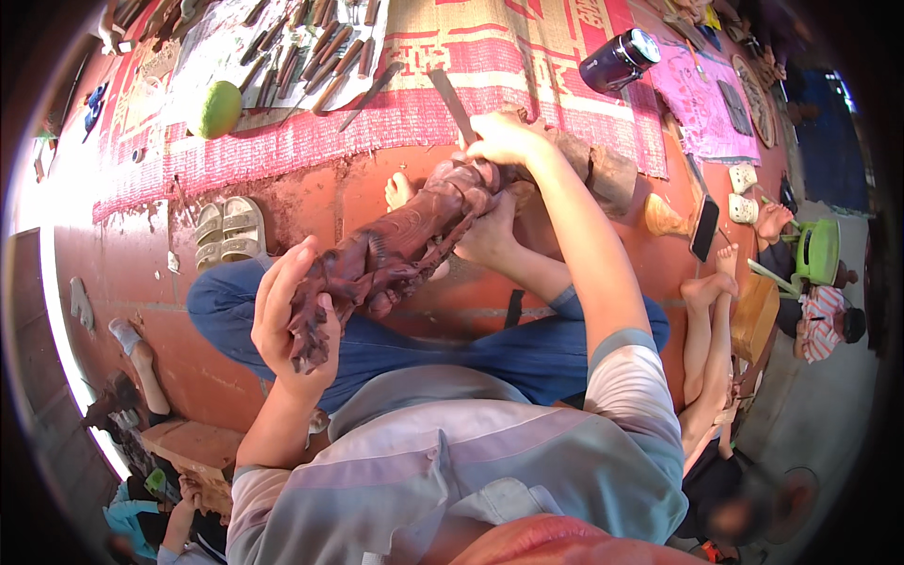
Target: The person sits cross-legged on a mat and carves a dark reddish-brown piece of wood using a small knife. They hold the wood in their left hand and use the knife in their right hand to shape the surface, occasionally rotating the object to access different areas.
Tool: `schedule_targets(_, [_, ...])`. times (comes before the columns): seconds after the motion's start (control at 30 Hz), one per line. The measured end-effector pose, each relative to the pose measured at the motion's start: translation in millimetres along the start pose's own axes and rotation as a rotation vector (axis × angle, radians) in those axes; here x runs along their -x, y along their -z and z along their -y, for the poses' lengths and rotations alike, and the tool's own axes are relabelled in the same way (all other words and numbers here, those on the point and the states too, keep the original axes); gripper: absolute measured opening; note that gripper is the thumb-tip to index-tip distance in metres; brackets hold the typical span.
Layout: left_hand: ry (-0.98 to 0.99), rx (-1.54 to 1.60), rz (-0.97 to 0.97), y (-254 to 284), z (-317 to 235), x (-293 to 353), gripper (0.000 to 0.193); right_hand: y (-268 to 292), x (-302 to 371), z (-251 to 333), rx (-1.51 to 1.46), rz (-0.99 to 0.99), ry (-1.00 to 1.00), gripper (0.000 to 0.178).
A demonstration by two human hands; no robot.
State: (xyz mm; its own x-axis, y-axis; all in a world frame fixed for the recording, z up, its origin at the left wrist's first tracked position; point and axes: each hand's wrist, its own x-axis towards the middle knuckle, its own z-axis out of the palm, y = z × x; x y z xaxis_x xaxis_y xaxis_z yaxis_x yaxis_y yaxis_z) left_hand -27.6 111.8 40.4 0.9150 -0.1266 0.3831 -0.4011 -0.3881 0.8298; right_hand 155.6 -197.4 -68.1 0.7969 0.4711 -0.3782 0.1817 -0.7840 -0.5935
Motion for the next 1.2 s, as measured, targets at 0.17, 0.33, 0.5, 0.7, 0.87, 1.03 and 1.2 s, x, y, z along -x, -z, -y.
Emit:
schedule_targets(0.17, [-0.019,0.014,0.008,-2.2,0.5,1.2,0.045,3.5,-9.1,-6.3,-0.005,0.094,-0.009,0.025])
schedule_targets(0.33, [-0.012,0.017,0.014,-2.5,1.1,1.1,0.045,0.8,-1.4,-15.5,-0.12,0.008,-0.086,0.023])
schedule_targets(0.5, [0.007,0.037,0.014,-4.0,-0.8,4.2,0.045,-1.1,-2.8,-24.0,0.0,-0.038,0.046,0.023])
schedule_targets(0.7, [-0.002,-0.001,-0.02,-5.0,-3.5,0.3,0.042,-8.4,35.2,-49.0,-0.519,-0.694,-0.095,0.018])
schedule_targets(0.87, [-0.015,-0.017,-0.055,-6.4,-4.8,0.9,0.04,-63.8,79.6,-42.4,-0.992,-0.873,-0.191,0.025])
schedule_targets(1.03, [-0.006,-0.006,-0.061,-7.5,-6.9,2.8,0.039,-102.8,83.3,-13.7,-1.084,-1.232,-0.046,0.014])
schedule_targets(1.2, [-0.049,0.007,-0.014,-7.6,-4.4,4.9,0.044,-97.2,78.2,-11.9,-0.478,-0.971,-0.027,0.004])
